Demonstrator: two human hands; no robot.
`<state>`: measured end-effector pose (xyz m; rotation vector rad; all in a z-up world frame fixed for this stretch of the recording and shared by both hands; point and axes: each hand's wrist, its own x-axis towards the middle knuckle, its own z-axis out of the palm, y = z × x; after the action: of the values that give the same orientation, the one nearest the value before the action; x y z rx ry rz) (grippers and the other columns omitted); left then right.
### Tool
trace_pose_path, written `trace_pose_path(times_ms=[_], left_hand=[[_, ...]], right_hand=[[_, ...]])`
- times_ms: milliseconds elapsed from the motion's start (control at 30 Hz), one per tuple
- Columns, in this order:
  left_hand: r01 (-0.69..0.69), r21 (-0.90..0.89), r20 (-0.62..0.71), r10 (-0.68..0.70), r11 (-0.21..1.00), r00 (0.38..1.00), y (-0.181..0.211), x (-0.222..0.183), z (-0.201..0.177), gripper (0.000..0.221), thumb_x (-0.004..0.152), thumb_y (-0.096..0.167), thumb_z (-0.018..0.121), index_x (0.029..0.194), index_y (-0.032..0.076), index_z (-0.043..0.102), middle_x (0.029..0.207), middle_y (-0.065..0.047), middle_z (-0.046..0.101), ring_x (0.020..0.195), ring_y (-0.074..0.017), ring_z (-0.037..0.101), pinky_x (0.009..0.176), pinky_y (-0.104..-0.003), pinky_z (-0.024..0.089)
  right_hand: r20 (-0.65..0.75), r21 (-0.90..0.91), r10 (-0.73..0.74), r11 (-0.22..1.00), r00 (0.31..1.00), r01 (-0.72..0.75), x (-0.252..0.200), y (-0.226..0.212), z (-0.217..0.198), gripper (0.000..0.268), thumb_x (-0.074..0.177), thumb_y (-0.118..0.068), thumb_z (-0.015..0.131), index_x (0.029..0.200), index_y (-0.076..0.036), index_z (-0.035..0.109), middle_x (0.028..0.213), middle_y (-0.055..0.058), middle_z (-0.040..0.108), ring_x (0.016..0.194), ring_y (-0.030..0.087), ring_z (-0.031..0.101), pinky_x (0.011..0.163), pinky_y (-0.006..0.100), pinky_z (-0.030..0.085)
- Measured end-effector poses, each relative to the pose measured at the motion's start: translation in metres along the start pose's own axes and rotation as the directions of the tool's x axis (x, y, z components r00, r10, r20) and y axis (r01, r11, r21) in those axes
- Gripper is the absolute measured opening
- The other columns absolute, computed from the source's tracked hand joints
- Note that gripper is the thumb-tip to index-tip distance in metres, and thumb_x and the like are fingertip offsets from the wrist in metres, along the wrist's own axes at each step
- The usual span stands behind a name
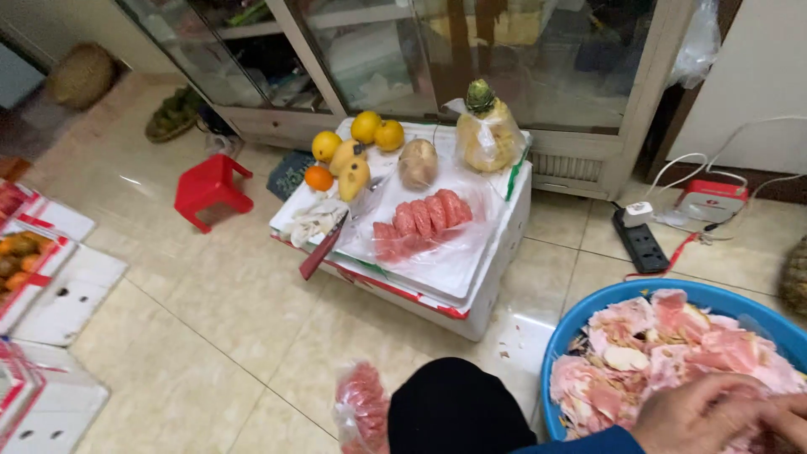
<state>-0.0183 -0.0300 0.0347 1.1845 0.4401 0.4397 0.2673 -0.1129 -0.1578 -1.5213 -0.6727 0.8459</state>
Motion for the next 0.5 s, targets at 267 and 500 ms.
trace_pose_path(times_ms=[267, 500], left_hand=[[-0.08, 0.108, -0.323, 0.111, 0.991, 0.94, 0.016, -0.017, -0.014, 0.04, 0.112, 0.045, 0.049, 0.132, 0.013, 0.062, 0.128, -0.004, 0.065, 0.118, -0.0138, 0.061, 0.105, -0.027, 0.05], [-0.372, 0.098, -0.324, 0.383, 0.923, 0.865, 0.058, -0.034, -0.041, 0.025, 0.104, 0.011, 0.048, 0.122, 0.005, 0.063, 0.12, -0.006, 0.063, 0.108, -0.0164, 0.057, 0.102, -0.03, 0.047]], right_hand=[[0.007, -0.028, -0.15, 0.988, 0.989, 0.15, -0.008, -0.005, 0.06, 0.009, 0.096, 0.006, 0.055, 0.095, 0.013, 0.061, 0.06, 0.025, 0.055, 0.041, 0.03, 0.047, 0.036, 0.038, 0.039], [-0.068, -0.267, -0.002, 0.963, 0.998, -0.016, -0.103, -0.201, 0.169, 0.011, 0.094, -0.002, 0.065, 0.094, 0.005, 0.074, 0.069, 0.013, 0.064, 0.059, 0.021, 0.054, 0.057, 0.032, 0.044]])
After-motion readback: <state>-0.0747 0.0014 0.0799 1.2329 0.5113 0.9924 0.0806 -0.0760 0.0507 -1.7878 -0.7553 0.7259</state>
